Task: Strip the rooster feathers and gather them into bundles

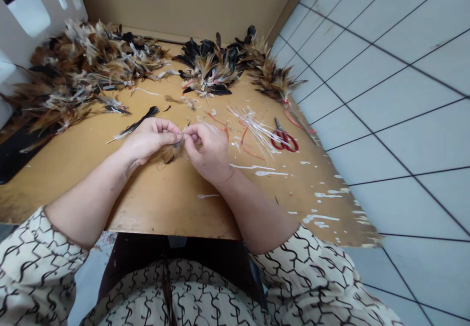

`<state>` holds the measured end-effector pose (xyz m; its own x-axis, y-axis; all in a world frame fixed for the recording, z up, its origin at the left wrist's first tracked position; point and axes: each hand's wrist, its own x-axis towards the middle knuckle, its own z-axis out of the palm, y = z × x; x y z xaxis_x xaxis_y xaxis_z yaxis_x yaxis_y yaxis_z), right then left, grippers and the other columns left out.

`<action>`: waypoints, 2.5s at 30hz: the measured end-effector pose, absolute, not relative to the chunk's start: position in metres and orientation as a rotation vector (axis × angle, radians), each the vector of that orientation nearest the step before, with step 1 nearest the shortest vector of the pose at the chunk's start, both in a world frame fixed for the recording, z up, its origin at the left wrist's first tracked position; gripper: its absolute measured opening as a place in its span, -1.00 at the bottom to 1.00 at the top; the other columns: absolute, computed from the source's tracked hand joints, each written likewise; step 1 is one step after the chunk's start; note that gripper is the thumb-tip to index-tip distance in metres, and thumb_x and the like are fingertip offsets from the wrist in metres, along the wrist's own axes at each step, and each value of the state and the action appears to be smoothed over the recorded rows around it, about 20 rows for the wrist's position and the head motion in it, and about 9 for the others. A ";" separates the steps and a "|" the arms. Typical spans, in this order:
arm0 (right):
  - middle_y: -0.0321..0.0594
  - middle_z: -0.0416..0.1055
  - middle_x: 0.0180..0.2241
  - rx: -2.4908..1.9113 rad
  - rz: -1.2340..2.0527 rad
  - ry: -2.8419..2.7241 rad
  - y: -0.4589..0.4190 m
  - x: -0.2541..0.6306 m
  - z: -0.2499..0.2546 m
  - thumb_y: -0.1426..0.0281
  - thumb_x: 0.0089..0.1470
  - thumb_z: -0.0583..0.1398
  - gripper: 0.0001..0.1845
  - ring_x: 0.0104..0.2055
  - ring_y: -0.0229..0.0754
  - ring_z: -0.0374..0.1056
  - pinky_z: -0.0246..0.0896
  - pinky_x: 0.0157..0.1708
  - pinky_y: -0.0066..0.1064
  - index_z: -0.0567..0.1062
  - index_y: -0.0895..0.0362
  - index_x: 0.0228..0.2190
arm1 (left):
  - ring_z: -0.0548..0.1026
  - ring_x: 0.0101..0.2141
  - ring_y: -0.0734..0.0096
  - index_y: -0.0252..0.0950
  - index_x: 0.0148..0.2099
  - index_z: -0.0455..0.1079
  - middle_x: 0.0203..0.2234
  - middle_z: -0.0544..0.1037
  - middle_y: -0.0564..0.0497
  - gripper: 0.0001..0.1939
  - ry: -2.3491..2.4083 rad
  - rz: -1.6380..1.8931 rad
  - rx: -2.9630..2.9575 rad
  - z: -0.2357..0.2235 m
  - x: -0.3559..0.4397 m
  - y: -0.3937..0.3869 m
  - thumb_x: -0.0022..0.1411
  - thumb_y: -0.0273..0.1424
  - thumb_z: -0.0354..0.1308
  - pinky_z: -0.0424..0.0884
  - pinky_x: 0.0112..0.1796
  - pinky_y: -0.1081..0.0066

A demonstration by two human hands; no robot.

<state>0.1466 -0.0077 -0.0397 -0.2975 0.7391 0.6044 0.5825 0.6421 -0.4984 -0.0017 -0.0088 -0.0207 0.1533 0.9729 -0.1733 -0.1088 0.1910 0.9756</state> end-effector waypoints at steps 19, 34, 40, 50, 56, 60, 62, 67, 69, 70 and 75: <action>-0.32 0.31 -0.55 -1.181 0.538 -1.868 -0.005 0.149 -0.035 0.46 -0.07 0.09 -0.95 -0.49 -0.32 0.18 0.11 -0.44 -0.42 0.35 0.12 -0.52 | 0.17 -0.75 0.62 -0.31 -0.59 0.36 -0.79 0.33 0.12 -0.83 1.266 0.926 1.283 -0.014 -0.002 -0.012 -0.19 -0.44 0.33 0.04 -0.69 0.51; -0.36 0.29 -0.61 -1.191 1.001 -1.559 0.012 0.159 -0.030 0.43 -0.19 0.12 -0.98 -0.54 -0.34 0.19 0.14 -0.51 -0.46 0.35 0.13 -0.57 | 0.26 -0.66 0.60 -0.32 -0.57 0.35 -0.72 0.39 0.12 -0.86 1.295 1.130 1.150 -0.017 -0.003 -0.008 -0.19 -0.47 0.29 0.19 -0.57 0.52; -0.41 0.21 -0.67 -1.118 1.258 -1.604 0.006 0.159 -0.025 0.41 -0.23 0.13 -0.96 -0.61 -0.39 0.08 0.03 -0.58 -0.49 0.35 0.13 -0.59 | 0.30 -0.61 0.59 -0.33 -0.56 0.32 -0.69 0.39 0.14 -0.85 1.308 1.241 1.183 -0.014 -0.007 -0.004 -0.18 -0.49 0.27 0.24 -0.47 0.52; -0.42 0.22 -0.64 -1.213 1.032 -1.796 0.008 0.153 -0.036 0.47 -0.21 0.12 -0.98 -0.59 -0.38 0.09 0.09 -0.51 -0.47 0.32 0.14 -0.59 | 0.23 -0.60 0.57 -0.30 -0.55 0.32 -0.67 0.35 0.13 -0.86 1.316 1.165 1.408 -0.022 -0.003 -0.006 -0.12 -0.46 0.25 0.18 -0.51 0.51; -0.39 0.26 -0.55 -1.133 1.002 -1.757 0.009 0.153 -0.035 0.37 -0.18 0.23 -0.81 -0.53 -0.38 0.13 0.10 -0.50 -0.49 0.36 0.15 -0.44 | 0.21 -0.58 0.51 -0.29 -0.57 0.34 -0.69 0.33 0.13 -0.90 1.370 1.108 1.521 -0.023 -0.002 -0.009 -0.12 -0.52 0.22 0.15 -0.48 0.46; -0.38 0.27 -0.57 -1.084 0.944 -1.869 0.008 0.154 -0.035 0.38 -0.10 0.18 -0.90 -0.53 -0.38 0.12 0.07 -0.50 -0.49 0.40 0.16 -0.47 | 0.25 -0.57 0.49 -0.28 -0.54 0.37 -0.66 0.37 0.12 -0.93 1.385 1.035 1.659 -0.025 -0.002 -0.010 -0.09 -0.53 0.18 0.16 -0.46 0.46; -0.37 0.26 -0.59 -1.083 0.887 -1.937 0.007 0.154 -0.036 0.43 -0.07 0.13 -0.93 -0.54 -0.37 0.11 0.06 -0.49 -0.48 0.39 0.16 -0.53 | 0.26 -0.56 0.49 -0.28 -0.52 0.38 -0.65 0.39 0.11 -0.94 1.409 0.996 1.727 -0.024 -0.002 -0.010 -0.06 -0.52 0.16 0.16 -0.46 0.46; -0.34 0.29 -0.55 -1.099 0.785 -2.061 0.007 0.155 -0.042 0.47 -0.11 0.11 -0.93 -0.53 -0.36 0.13 0.04 -0.49 -0.48 0.38 0.16 -0.57 | 0.31 -0.53 0.47 -0.28 -0.51 0.39 -0.61 0.42 0.10 -0.94 1.467 0.945 1.829 -0.021 -0.002 -0.011 -0.06 -0.53 0.14 0.20 -0.40 0.45; -0.34 0.29 -0.56 -1.112 0.770 -2.100 0.007 0.155 -0.043 0.46 -0.13 0.13 -0.94 -0.53 -0.36 0.13 0.02 -0.50 -0.48 0.38 0.15 -0.58 | 0.33 -0.51 0.46 -0.28 -0.50 0.39 -0.58 0.45 0.08 -0.96 1.450 0.944 1.828 -0.021 -0.002 -0.011 -0.07 -0.52 0.15 0.22 -0.38 0.44; -0.35 0.28 -0.58 -1.119 0.770 -2.107 0.007 0.155 -0.043 0.46 -0.14 0.13 -0.94 -0.54 -0.36 0.13 0.01 -0.51 -0.48 0.37 0.15 -0.59 | 0.34 -0.50 0.46 -0.29 -0.49 0.39 -0.57 0.45 0.08 -0.97 1.443 0.949 1.818 -0.022 -0.002 -0.010 -0.07 -0.51 0.15 0.23 -0.37 0.44; -0.41 0.19 -0.67 -1.233 0.888 -1.977 0.007 0.154 -0.037 0.48 -0.17 0.12 -0.92 -0.60 -0.37 0.06 -0.03 -0.54 -0.47 0.33 0.14 -0.63 | 0.33 -0.51 0.46 -0.31 -0.46 0.39 -0.58 0.42 0.08 -0.95 1.573 1.097 1.752 -0.022 -0.014 -0.001 -0.03 -0.45 0.11 0.26 -0.38 0.44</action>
